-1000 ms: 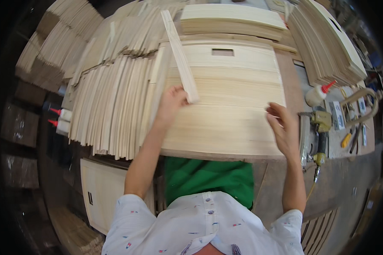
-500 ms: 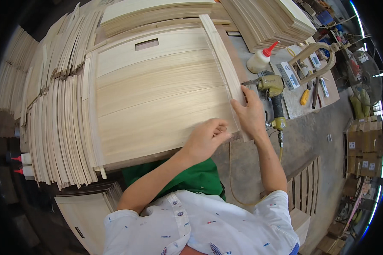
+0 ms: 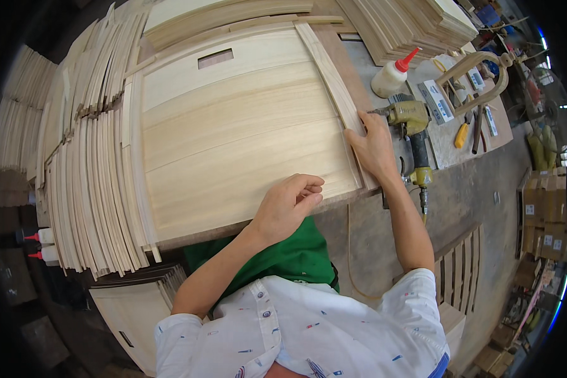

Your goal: Apply glue to wooden slats and use a pneumatic nail gun to secure them into a panel structure.

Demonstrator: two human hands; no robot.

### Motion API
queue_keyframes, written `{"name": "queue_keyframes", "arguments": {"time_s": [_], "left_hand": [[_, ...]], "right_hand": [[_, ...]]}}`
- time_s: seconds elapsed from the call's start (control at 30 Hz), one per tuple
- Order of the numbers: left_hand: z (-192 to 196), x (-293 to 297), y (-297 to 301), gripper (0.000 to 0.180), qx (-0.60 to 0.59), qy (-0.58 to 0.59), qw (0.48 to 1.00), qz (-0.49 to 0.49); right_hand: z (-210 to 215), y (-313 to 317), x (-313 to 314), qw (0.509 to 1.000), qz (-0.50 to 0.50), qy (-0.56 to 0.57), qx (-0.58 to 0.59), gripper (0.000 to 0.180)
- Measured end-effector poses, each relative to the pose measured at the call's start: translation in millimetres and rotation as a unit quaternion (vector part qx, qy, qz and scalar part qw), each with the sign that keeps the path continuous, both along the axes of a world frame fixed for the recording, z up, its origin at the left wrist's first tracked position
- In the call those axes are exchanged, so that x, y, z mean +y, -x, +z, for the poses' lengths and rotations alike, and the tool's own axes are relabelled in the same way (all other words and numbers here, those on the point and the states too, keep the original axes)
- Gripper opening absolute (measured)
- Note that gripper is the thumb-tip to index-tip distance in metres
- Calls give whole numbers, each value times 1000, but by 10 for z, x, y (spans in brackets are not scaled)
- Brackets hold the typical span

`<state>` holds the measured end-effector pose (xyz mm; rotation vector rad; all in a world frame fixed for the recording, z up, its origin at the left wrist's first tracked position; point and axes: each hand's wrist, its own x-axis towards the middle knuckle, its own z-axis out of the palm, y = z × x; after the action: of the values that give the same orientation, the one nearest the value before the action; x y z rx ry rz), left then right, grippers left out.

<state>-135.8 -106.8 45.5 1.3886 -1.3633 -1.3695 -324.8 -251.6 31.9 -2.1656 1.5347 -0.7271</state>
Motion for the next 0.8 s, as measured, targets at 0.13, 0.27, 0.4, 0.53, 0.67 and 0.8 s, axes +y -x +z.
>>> {"name": "queue_keyframes", "arguments": {"time_s": [0.13,0.27,0.4,0.53,0.67,0.8], "left_hand": [[-53,32,18,28,-2,-2,1000,-2],[-27,30,36,26,4,7,1000,-8],[-32,48,22,25,39,-8,999,6],[-19,-4,-1,25,20,-10,1000,3],[25,-18,-34,26,23,-26,999,16],[-10,-132,-55,27,18,-30,999,15]], "right_hand": [[26,-37,-1,1000,2,-9,9,51],[-34,-21,-64,999,10,-13,50,54],[13,-34,-79,998,12,-37,54,54],[-105,28,-123,998,15,-10,54,56],[-214,7,-179,998,34,2,54,57],[-220,-51,-149,998,13,-27,57,57]]}}
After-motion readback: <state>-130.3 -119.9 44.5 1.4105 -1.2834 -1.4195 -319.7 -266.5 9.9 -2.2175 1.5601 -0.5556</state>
